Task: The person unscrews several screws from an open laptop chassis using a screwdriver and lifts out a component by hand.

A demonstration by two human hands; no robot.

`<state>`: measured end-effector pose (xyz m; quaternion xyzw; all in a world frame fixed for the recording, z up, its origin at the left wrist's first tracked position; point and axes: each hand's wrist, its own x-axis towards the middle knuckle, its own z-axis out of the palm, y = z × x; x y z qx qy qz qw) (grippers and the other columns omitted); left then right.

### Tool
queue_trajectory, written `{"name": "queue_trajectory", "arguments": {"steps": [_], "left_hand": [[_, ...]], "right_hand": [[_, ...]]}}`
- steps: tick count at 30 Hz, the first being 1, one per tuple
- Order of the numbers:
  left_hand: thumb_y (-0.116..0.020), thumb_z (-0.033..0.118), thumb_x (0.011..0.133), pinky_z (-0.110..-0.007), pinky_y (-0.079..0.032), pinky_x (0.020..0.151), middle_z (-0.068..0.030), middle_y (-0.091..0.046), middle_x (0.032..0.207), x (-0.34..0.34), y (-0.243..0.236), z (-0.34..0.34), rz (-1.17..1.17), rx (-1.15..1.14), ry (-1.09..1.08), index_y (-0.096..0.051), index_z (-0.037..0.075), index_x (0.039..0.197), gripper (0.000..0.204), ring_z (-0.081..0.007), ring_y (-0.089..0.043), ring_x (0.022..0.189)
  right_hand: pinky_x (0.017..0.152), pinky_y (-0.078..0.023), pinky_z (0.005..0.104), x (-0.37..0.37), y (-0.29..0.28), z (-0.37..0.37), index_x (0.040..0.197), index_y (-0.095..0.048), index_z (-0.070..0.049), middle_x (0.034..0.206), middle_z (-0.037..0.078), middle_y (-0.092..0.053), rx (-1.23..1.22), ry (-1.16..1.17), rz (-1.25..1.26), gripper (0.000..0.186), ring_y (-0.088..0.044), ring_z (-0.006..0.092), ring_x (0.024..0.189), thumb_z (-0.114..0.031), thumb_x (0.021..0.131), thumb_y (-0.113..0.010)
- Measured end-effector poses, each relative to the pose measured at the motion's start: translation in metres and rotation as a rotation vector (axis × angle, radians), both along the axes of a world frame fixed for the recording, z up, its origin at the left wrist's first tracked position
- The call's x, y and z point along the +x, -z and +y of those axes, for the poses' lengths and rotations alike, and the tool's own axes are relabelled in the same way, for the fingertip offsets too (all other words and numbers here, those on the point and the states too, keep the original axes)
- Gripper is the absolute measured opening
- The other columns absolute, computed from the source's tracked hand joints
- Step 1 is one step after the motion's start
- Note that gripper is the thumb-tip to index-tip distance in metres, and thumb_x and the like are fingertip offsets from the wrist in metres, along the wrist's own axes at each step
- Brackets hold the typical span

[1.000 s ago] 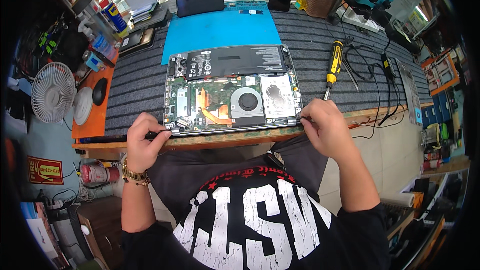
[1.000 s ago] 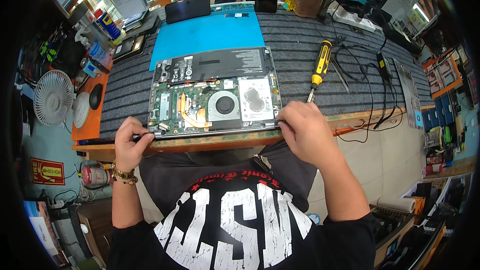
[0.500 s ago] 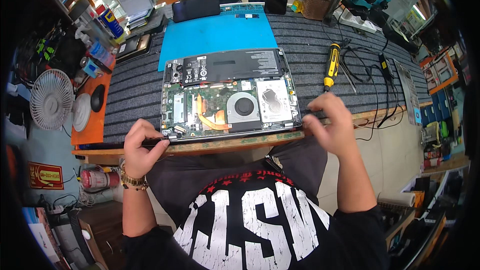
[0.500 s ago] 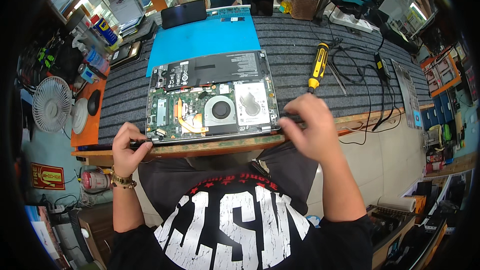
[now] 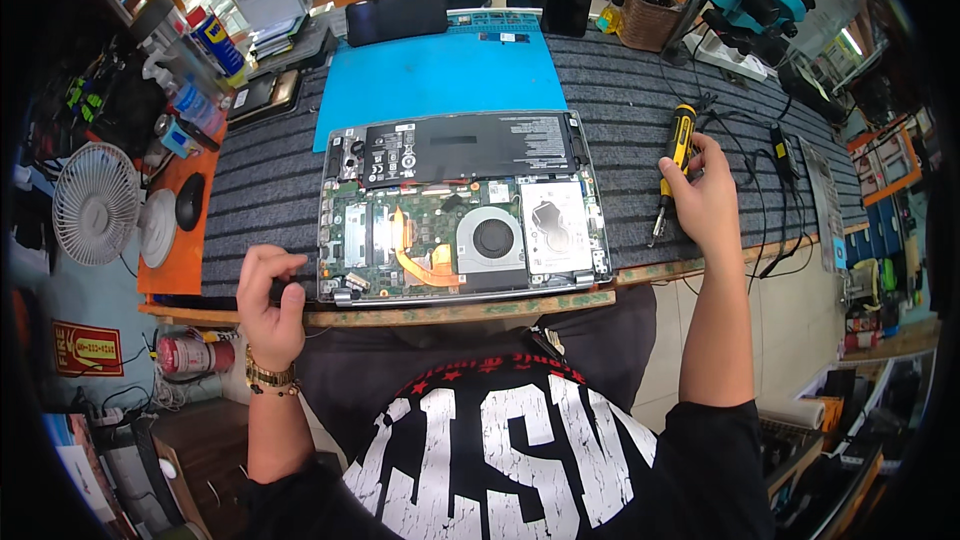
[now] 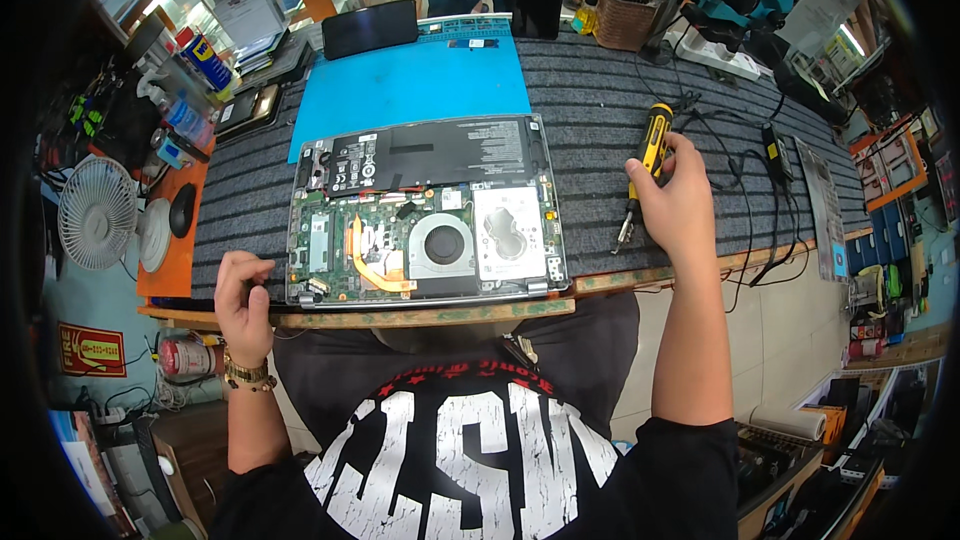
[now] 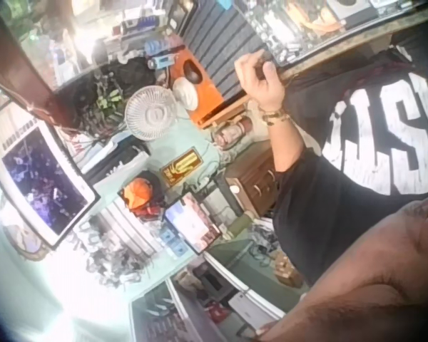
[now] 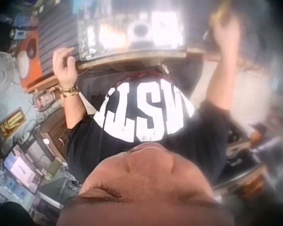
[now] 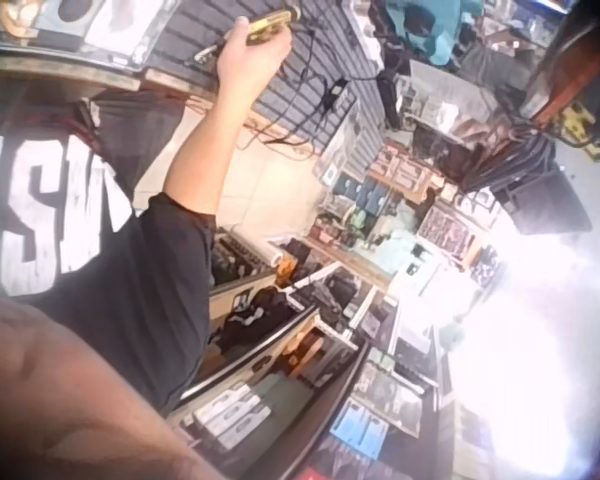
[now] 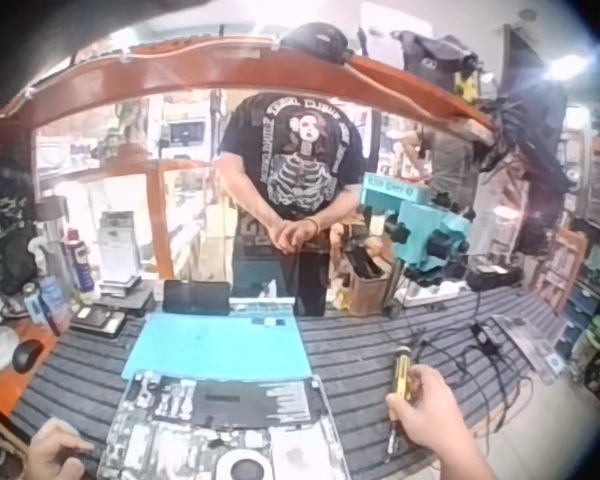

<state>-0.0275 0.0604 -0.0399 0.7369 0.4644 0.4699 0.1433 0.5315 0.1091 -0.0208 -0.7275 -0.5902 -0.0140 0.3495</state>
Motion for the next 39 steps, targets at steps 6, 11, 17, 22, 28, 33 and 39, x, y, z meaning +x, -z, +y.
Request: {"name": "queue_trajectory", "arguments": {"steps": [6,11,17,22,28,33,39], "left_hand": [[-0.065,0.059,0.104,-0.038,-0.048,0.078,-0.0146,-0.062,0.099,0.008,0.009,0.004,0.093,0.030,-0.006,-0.074,-0.005,0.115,0.065,-0.0258,-0.060,0.088],[-0.052,0.071,0.107,-0.037,-0.046,0.077,-0.0146,-0.061,0.097,0.008,0.009,0.003,0.141,0.024,-0.023,-0.073,-0.006,0.115,0.080,-0.0243,-0.059,0.086],[-0.053,0.071,0.106,-0.037,-0.046,0.076,-0.0145,-0.061,0.095,0.009,0.008,0.007,0.175,0.016,-0.024,-0.072,-0.007,0.113,0.080,-0.0248,-0.058,0.085],[-0.065,0.062,0.103,-0.038,-0.050,0.077,-0.0164,-0.064,0.096,0.006,0.010,0.008,0.133,0.028,0.000,-0.073,-0.007,0.114,0.070,-0.0280,-0.063,0.087],[-0.065,0.056,0.104,-0.038,-0.049,0.076,-0.0162,-0.064,0.097,0.008,0.009,0.008,0.114,0.036,0.006,-0.074,-0.006,0.113,0.063,-0.0272,-0.062,0.085],[-0.067,0.053,0.103,-0.037,-0.047,0.075,-0.0147,-0.064,0.098,0.008,0.010,0.005,0.097,0.050,-0.007,-0.074,-0.005,0.113,0.059,-0.0255,-0.061,0.085],[-0.069,0.047,0.104,-0.036,-0.047,0.076,-0.0133,-0.065,0.101,0.008,0.007,0.004,0.081,0.053,-0.009,-0.074,-0.004,0.113,0.052,-0.0236,-0.061,0.086]], "right_hand": [[0.080,-0.056,0.0425,-0.009,-0.004,0.014,0.150,-0.059,-0.003,0.089,0.009,-0.069,-0.192,0.144,0.104,0.071,-0.069,0.0268,0.082,-0.042,0.095,-0.083],[0.082,-0.057,0.0442,-0.020,-0.005,0.018,0.153,-0.059,-0.007,0.097,0.010,-0.073,-0.270,0.246,0.005,0.077,-0.074,0.0287,0.090,-0.050,0.092,-0.081],[0.083,-0.057,0.0425,0.000,0.013,0.025,0.145,-0.066,-0.005,0.100,0.010,-0.074,-0.202,0.222,0.098,0.066,-0.074,0.0275,0.091,-0.042,0.093,-0.081],[0.072,-0.054,0.0296,0.023,0.027,0.026,0.144,-0.061,0.010,0.099,0.010,-0.072,0.132,0.039,0.472,0.055,-0.066,0.0170,0.078,-0.027,0.103,-0.068],[0.050,-0.042,0.0270,0.029,0.013,0.010,0.147,-0.055,0.001,0.090,0.008,-0.063,0.257,-0.324,1.271,0.051,-0.055,0.0128,0.063,-0.037,0.113,-0.051],[0.050,-0.043,0.0294,0.022,0.011,0.007,0.123,-0.060,-0.006,0.086,0.007,-0.060,0.260,-0.381,1.444,0.044,-0.057,0.0171,0.062,-0.048,0.116,-0.055],[0.060,-0.053,0.0340,0.007,-0.003,0.010,0.110,-0.059,-0.007,0.088,0.009,-0.063,0.357,-0.276,1.310,0.038,-0.062,0.0222,0.065,-0.045,0.116,-0.056]]}}
